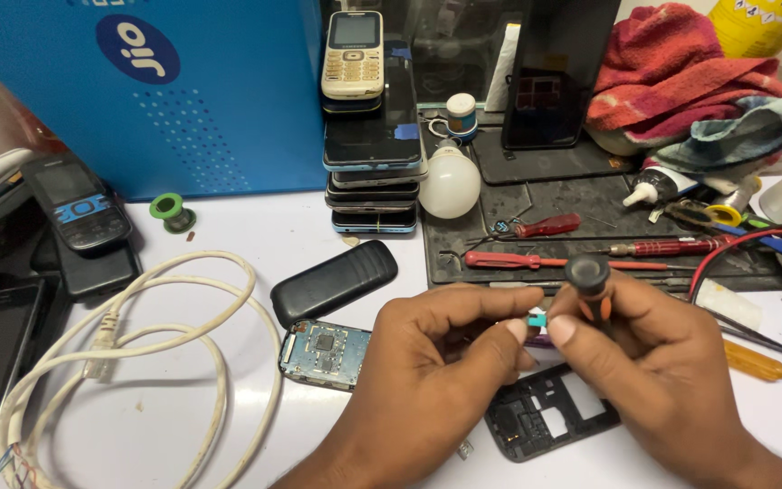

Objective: The person uses a screwdriver to remove screws from a mobile phone circuit board and then from the phone's plastic housing. They remove a small component from the housing and place it on the table.

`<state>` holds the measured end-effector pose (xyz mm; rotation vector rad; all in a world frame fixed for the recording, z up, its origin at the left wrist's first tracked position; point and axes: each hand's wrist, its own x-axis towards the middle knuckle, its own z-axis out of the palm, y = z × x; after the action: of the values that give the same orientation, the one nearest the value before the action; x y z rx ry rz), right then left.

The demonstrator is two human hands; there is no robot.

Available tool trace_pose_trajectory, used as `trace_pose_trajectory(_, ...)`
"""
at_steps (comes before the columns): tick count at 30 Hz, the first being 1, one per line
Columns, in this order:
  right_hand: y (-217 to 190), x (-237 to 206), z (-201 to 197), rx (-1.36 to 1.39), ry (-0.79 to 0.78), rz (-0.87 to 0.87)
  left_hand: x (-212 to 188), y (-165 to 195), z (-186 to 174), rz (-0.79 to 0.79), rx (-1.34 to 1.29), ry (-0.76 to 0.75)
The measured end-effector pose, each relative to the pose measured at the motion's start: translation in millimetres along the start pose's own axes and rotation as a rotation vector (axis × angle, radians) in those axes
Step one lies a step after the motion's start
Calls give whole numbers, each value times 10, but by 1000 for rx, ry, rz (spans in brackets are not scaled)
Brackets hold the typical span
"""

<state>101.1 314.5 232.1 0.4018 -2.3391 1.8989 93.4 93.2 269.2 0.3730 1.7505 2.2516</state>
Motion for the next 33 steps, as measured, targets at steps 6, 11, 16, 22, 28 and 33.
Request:
trace_pose_trajectory(6, 73, -1, -45, 22, 41, 131, 32, 1, 12, -80, -67, 18)
trace_pose_trajectory(11, 32, 6, -18, 23, 16, 126, 47, -7, 5, -108, -127, 22)
trace_pose_trajectory(16, -73, 56, 46, -19, -29, 26, 40, -8, -21, -28, 7, 98)
trace_pose_trajectory(22, -122, 119, 55, -468, -85, 60, 86, 38, -101, 81, 248, 301)
trace_pose_trajectory(28, -125, 183, 32, -534, -207, 18, 117, 125, -161, 65, 424, 323)
trace_pose_trajectory(33, -120, 194, 22, -589, -243, 39, 92, 178, -183, -26, 630, 239)
